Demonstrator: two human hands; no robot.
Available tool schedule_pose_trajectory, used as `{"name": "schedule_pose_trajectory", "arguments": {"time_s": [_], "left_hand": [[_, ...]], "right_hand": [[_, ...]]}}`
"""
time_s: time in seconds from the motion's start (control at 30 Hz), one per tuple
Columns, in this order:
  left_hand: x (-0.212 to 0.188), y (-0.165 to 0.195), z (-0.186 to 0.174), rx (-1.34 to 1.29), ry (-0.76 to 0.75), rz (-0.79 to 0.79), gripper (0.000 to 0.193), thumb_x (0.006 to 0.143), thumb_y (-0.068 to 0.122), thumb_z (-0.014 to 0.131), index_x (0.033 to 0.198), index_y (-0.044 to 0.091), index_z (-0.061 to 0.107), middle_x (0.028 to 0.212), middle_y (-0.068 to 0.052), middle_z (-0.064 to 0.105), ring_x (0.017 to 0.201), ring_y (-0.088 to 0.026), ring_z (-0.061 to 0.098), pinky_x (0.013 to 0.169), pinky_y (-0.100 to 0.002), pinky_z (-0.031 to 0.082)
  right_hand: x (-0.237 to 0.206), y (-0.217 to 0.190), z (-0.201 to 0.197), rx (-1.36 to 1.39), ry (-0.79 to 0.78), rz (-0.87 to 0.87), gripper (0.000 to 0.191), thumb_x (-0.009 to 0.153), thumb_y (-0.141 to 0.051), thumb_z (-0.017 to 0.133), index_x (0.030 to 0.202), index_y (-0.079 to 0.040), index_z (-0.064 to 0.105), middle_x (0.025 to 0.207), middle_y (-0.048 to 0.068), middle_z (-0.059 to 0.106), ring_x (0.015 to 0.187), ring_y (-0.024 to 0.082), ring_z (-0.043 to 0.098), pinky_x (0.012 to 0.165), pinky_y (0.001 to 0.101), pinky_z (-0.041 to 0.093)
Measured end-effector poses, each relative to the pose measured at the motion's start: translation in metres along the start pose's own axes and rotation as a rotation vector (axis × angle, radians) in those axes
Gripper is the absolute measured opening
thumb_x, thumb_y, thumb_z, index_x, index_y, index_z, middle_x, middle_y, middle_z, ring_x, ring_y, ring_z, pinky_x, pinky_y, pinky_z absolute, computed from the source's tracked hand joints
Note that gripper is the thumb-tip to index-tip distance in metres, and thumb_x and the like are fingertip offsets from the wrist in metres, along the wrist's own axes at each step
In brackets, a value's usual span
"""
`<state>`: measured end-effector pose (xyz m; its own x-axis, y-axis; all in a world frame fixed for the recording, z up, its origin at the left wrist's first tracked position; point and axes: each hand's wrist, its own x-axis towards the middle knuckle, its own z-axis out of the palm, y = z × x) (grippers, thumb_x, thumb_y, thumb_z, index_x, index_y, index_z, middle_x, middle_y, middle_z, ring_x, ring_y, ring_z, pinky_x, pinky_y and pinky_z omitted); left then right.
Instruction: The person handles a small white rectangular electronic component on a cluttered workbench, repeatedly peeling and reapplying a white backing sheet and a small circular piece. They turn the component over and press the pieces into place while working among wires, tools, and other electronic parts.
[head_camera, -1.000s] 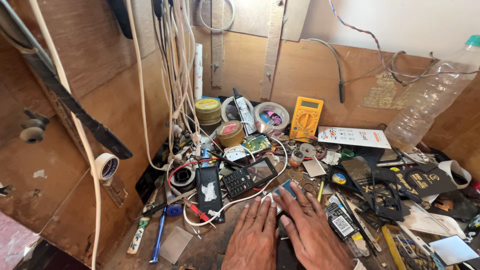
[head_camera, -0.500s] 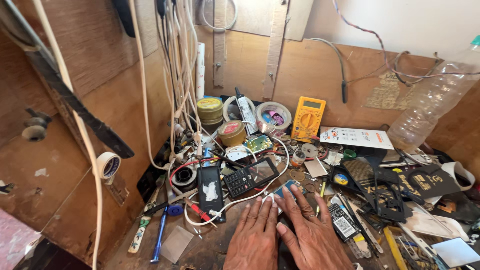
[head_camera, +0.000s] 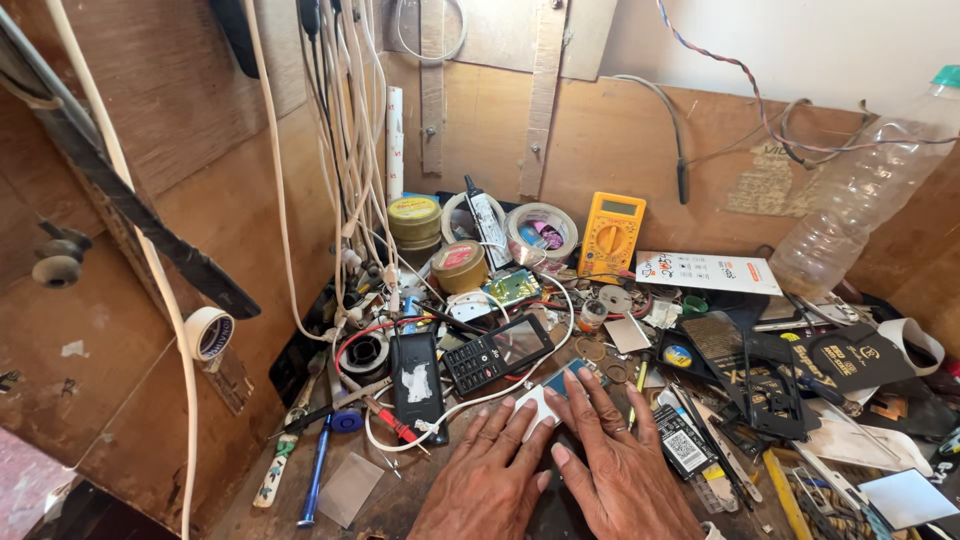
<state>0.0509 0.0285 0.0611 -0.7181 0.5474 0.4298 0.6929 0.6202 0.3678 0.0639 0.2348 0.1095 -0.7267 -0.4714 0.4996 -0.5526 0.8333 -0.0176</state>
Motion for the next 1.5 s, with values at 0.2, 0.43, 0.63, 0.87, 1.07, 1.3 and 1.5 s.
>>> {"name": "schedule_pose_trajectory", "arguments": {"time_s": [0.2,0.43,0.63,0.87,1.07,1.3,1.5], "left_hand": [[0.001,-0.002,0.003,0.011,-0.008,-0.01,0.06,0.101,0.035,0.061,0.15,0.005,0.047,0.155,-0.026,0.041,0.147,-0.045,0.029,0.118,-0.056,0.018],[-0.004,-0.003,0.01,0.057,0.104,0.014,0.058,0.098,0.034,0.065,0.148,0.007,0.052,0.153,-0.029,0.043,0.145,-0.047,0.033,0.116,-0.058,0.023],[-0.003,-0.003,0.01,0.037,0.084,-0.007,0.057,0.097,0.032,0.067,0.146,0.007,0.053,0.153,-0.029,0.042,0.145,-0.048,0.033,0.116,-0.059,0.022],[-0.002,0.001,0.006,0.013,0.094,-0.005,0.058,0.096,0.029,0.068,0.147,0.005,0.052,0.153,-0.029,0.041,0.145,-0.047,0.033,0.117,-0.058,0.022],[0.0,0.009,-0.008,-0.075,0.072,-0.069,0.058,0.093,0.027,0.07,0.144,0.004,0.055,0.152,-0.028,0.044,0.144,-0.047,0.035,0.115,-0.057,0.025],[0.003,0.013,-0.024,-0.085,0.215,-0.057,0.047,0.09,0.02,0.075,0.132,0.004,0.064,0.14,-0.026,0.059,0.135,-0.044,0.049,0.11,-0.056,0.035],[0.002,0.015,-0.036,-0.299,0.314,-0.272,0.082,0.075,0.015,0.085,0.145,-0.001,0.046,0.129,-0.022,0.065,0.122,-0.039,0.059,0.103,-0.048,0.045]], "right_hand": [[-0.001,0.002,0.003,-0.005,-0.016,0.0,0.06,0.103,-0.037,0.042,0.151,-0.002,0.04,0.157,0.014,0.043,0.153,0.03,0.024,0.117,0.0589,0.01],[-0.002,0.002,0.002,-0.021,-0.027,0.003,0.06,0.104,-0.038,0.04,0.152,-0.003,0.038,0.158,0.012,0.042,0.154,0.03,0.024,0.117,0.0581,0.01],[0.004,0.001,-0.004,0.109,-0.068,0.065,0.067,0.103,-0.038,0.038,0.156,0.001,0.028,0.161,0.013,0.04,0.154,0.031,0.021,0.117,0.0568,0.009],[0.01,-0.001,-0.004,0.09,-0.115,-0.002,0.068,0.105,-0.04,0.037,0.156,0.003,0.025,0.161,0.008,0.041,0.156,0.033,0.018,0.119,0.0576,0.006],[0.009,0.001,-0.001,0.129,-0.127,0.036,0.065,0.105,-0.037,0.037,0.156,0.001,0.026,0.163,0.011,0.039,0.155,0.033,0.019,0.118,0.0569,0.007],[0.007,0.002,0.0,0.113,-0.114,0.017,0.065,0.104,-0.035,0.037,0.156,0.002,0.027,0.162,0.01,0.041,0.155,0.033,0.019,0.119,0.0574,0.006],[0.006,0.0,-0.002,0.071,-0.094,0.006,0.062,0.105,-0.035,0.038,0.155,0.0,0.031,0.161,0.013,0.041,0.155,0.031,0.02,0.118,0.0564,0.007]]}}
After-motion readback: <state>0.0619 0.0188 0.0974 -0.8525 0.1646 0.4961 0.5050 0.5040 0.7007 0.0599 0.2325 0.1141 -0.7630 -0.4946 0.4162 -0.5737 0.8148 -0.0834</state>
